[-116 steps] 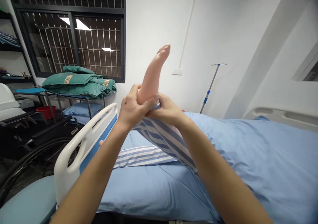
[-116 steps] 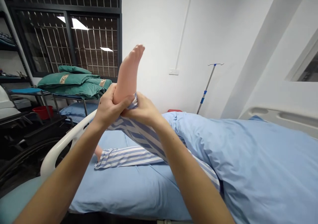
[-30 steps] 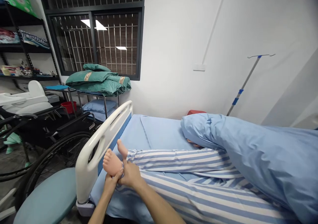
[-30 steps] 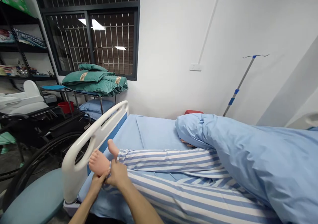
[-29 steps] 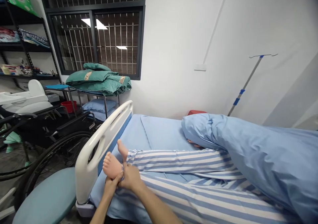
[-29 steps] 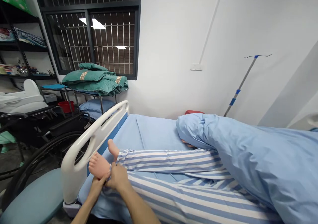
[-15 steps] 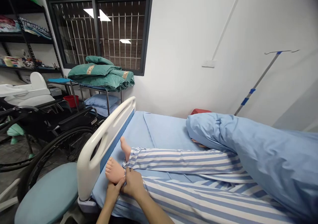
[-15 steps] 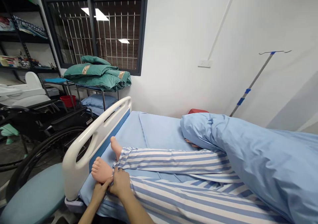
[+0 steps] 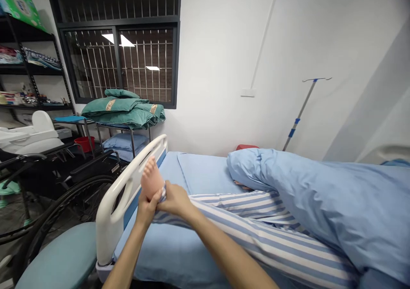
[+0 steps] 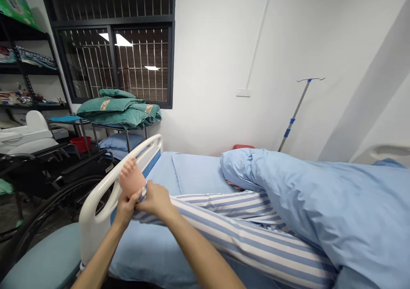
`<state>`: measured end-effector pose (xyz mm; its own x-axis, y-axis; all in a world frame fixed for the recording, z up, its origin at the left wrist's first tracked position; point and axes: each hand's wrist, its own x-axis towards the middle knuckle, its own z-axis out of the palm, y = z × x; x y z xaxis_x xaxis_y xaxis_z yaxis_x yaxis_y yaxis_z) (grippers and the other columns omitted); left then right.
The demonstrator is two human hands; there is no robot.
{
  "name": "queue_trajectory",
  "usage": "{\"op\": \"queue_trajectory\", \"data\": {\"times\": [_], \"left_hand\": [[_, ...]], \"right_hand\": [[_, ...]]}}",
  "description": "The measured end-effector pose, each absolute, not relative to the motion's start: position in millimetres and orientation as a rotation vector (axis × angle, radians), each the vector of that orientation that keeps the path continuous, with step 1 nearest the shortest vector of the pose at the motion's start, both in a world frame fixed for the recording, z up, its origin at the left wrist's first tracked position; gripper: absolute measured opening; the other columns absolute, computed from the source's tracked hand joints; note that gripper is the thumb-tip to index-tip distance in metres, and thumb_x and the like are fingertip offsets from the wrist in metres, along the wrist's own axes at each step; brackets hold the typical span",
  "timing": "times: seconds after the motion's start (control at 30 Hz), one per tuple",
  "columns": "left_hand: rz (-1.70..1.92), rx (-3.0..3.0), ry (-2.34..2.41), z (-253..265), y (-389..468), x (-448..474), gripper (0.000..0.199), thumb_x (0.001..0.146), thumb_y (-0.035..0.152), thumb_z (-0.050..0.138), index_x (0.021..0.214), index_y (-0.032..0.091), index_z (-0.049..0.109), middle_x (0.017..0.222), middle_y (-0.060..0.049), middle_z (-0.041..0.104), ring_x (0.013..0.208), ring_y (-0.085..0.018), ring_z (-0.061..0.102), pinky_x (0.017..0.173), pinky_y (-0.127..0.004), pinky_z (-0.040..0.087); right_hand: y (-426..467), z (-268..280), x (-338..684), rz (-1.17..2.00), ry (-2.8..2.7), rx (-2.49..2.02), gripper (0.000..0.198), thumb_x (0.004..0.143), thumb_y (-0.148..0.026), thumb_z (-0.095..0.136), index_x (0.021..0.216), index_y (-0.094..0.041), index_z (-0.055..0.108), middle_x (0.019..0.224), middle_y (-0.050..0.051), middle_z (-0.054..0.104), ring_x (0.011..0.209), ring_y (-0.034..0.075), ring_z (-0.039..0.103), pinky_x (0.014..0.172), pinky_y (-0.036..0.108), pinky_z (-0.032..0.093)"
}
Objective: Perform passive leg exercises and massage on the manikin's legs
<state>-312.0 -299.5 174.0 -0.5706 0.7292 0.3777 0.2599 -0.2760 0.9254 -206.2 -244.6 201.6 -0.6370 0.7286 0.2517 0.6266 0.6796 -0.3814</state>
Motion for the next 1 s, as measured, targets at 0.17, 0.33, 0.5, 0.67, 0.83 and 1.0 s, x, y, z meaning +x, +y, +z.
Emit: {"op": "queue_trajectory", "data": {"times": [0.17,0.33,0.5,0.67,0.83,1.0], "left_hand": [[1.862,1.639,1.475,283.3,-298.7,-265.4,0.044,0.067,0.042,0.06,0.101,0.015,0.054,0.093,-0.005,0.063,0.086,-0.019,0.058,0.072,-0.027,0.045],[1.705,1.993,1.529,354.1,-301.6,-223.5,0.049,0.065,0.044,0.061,0.104,0.018,0.049,0.089,-0.001,0.059,0.08,-0.016,0.055,0.068,-0.027,0.043],[1.649,2.159,1.502,396.9,-301.5,-192.9,0.049,0.065,0.048,0.061,0.103,0.019,0.046,0.091,-0.001,0.058,0.081,-0.016,0.055,0.071,-0.029,0.042],[1.643,2.152,1.492,399.0,-299.6,-192.6,0.048,0.065,0.046,0.061,0.102,0.019,0.046,0.091,-0.001,0.058,0.082,-0.016,0.054,0.073,-0.03,0.042],[1.663,2.007,1.482,369.5,-292.0,-220.0,0.05,0.063,0.043,0.065,0.102,0.019,0.047,0.088,-0.001,0.056,0.081,-0.016,0.053,0.074,-0.029,0.042],[1.711,1.761,1.31,325.2,-285.6,-253.7,0.054,0.063,0.037,0.066,0.109,0.018,0.047,0.097,-0.003,0.058,0.087,-0.016,0.055,0.076,-0.027,0.044]], "right_hand": [[-246.8,303.7,-148.5,0.472,-2.34,-0.765,0.039,0.064,-0.039,0.059,0.095,-0.016,0.055,0.084,0.001,0.063,0.074,0.018,0.059,0.058,0.023,0.04],[-253.6,368.1,-94.6,0.526,-2.247,-0.618,0.033,0.064,-0.027,0.058,0.093,-0.011,0.059,0.084,0.002,0.062,0.082,0.017,0.057,0.063,0.021,0.043],[-262.7,400.3,-61.4,0.59,-2.151,-0.637,0.035,0.069,-0.022,0.054,0.1,-0.008,0.059,0.095,0.007,0.063,0.086,0.016,0.057,0.068,0.022,0.045],[-260.2,400.3,-61.2,0.593,-2.165,-0.651,0.036,0.069,-0.024,0.056,0.101,-0.009,0.059,0.093,0.006,0.063,0.085,0.016,0.058,0.067,0.021,0.046],[-250.6,377.2,-87.8,0.54,-2.212,-0.612,0.036,0.067,-0.027,0.058,0.099,-0.01,0.058,0.088,0.003,0.062,0.08,0.014,0.057,0.065,0.021,0.044],[-240.9,340.9,-126.4,0.526,-2.243,-0.59,0.037,0.061,-0.028,0.062,0.094,-0.013,0.057,0.084,-0.001,0.062,0.076,0.014,0.055,0.062,0.021,0.042]]}}
